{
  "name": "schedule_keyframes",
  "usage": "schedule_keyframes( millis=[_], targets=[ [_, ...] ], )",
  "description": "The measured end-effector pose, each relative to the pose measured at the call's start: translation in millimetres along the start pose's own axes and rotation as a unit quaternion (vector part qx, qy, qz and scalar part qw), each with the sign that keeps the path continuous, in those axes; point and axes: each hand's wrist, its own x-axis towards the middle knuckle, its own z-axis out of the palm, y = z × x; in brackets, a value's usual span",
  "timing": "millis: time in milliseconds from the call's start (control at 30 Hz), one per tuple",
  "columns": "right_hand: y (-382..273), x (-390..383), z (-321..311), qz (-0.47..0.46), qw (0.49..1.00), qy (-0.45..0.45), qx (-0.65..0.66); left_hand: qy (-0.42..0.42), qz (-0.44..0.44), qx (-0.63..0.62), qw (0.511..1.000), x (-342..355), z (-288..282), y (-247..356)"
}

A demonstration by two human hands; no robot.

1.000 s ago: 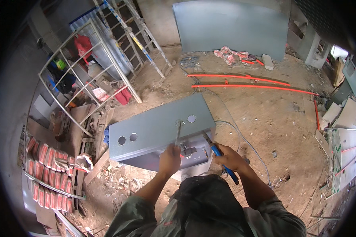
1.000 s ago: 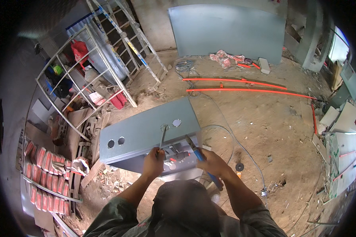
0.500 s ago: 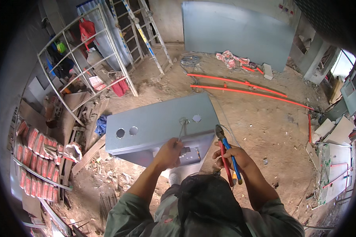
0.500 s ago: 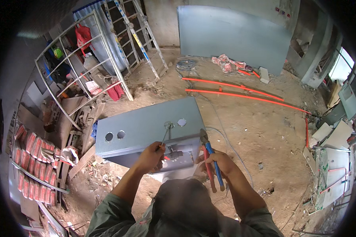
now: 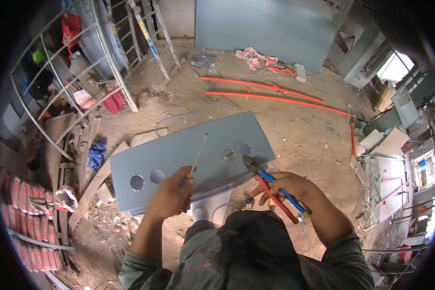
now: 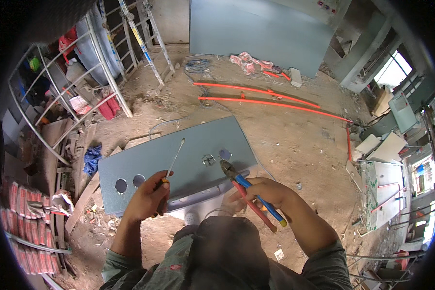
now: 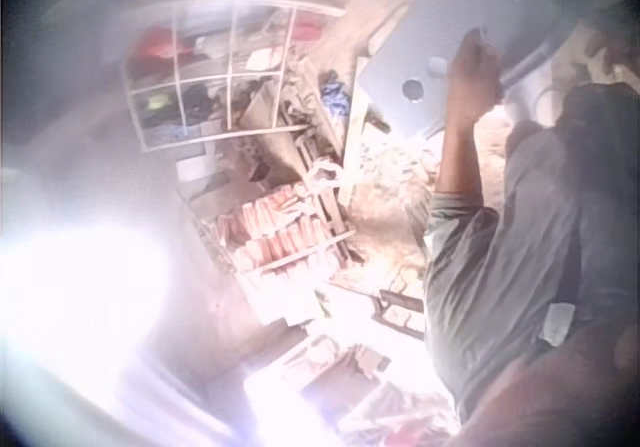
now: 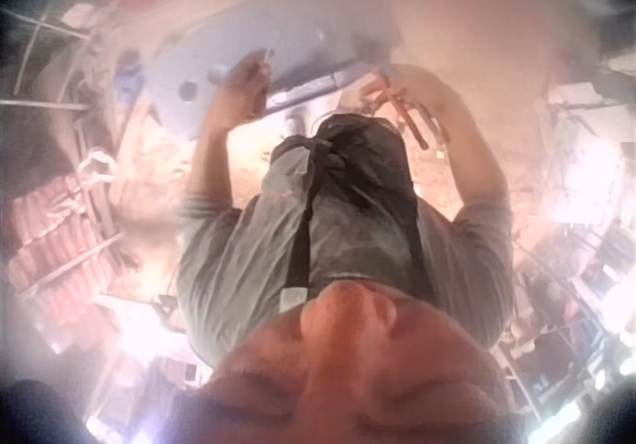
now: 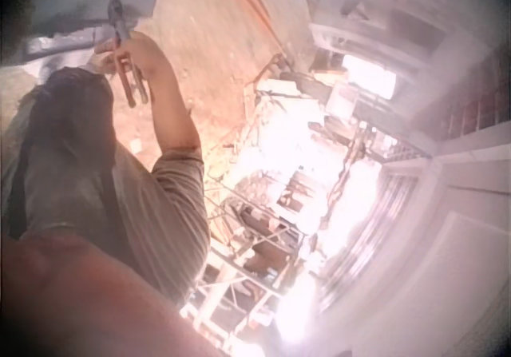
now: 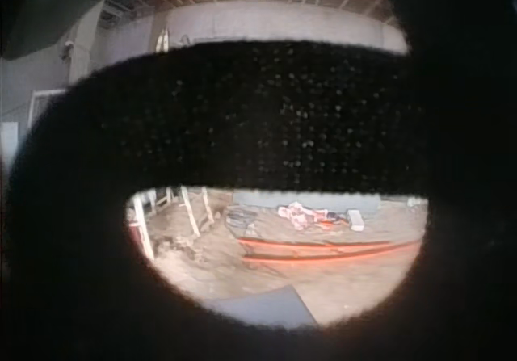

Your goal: The person retrieves a screwdriver and pliers from a bag, then uses them to remove screws and pry open a metal electrical box. They repeatedly hammer the box's surface with the pliers to flatten or adjust it.

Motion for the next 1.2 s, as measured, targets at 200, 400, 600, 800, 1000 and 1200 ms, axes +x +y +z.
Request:
schedule_keyframes(
  millis=[200,400,600,800,1000,1200],
  targets=[
    [-44.6,23.8,31.6,0.113,0.993,0.041,0.019,0.062,0.115,-0.105,0.986,27.5,-22.6,-53.8],
    [-59.8,47.0,41.2,0.182,0.978,0.071,0.070,0.011,0.127,-0.212,0.969,26.5,-41.0,-69.1],
    [-98.1,50.9,64.6,0.246,0.962,0.101,0.053,0.006,0.121,-0.185,0.975,28.6,-48.6,-69.7],
    [-134.7,64.6,71.6,0.327,0.936,0.113,-0.062,0.000,0.108,-0.171,0.979,32.7,-56.2,-67.5],
    [-159.6,83.2,78.1,0.394,0.900,0.105,-0.154,0.009,0.102,-0.102,0.990,31.1,-62.3,-62.4],
    [-153.5,95.4,82.7,0.384,0.898,0.152,-0.151,0.013,0.131,-0.062,0.989,31.9,-64.1,-60.2]
  ],
)
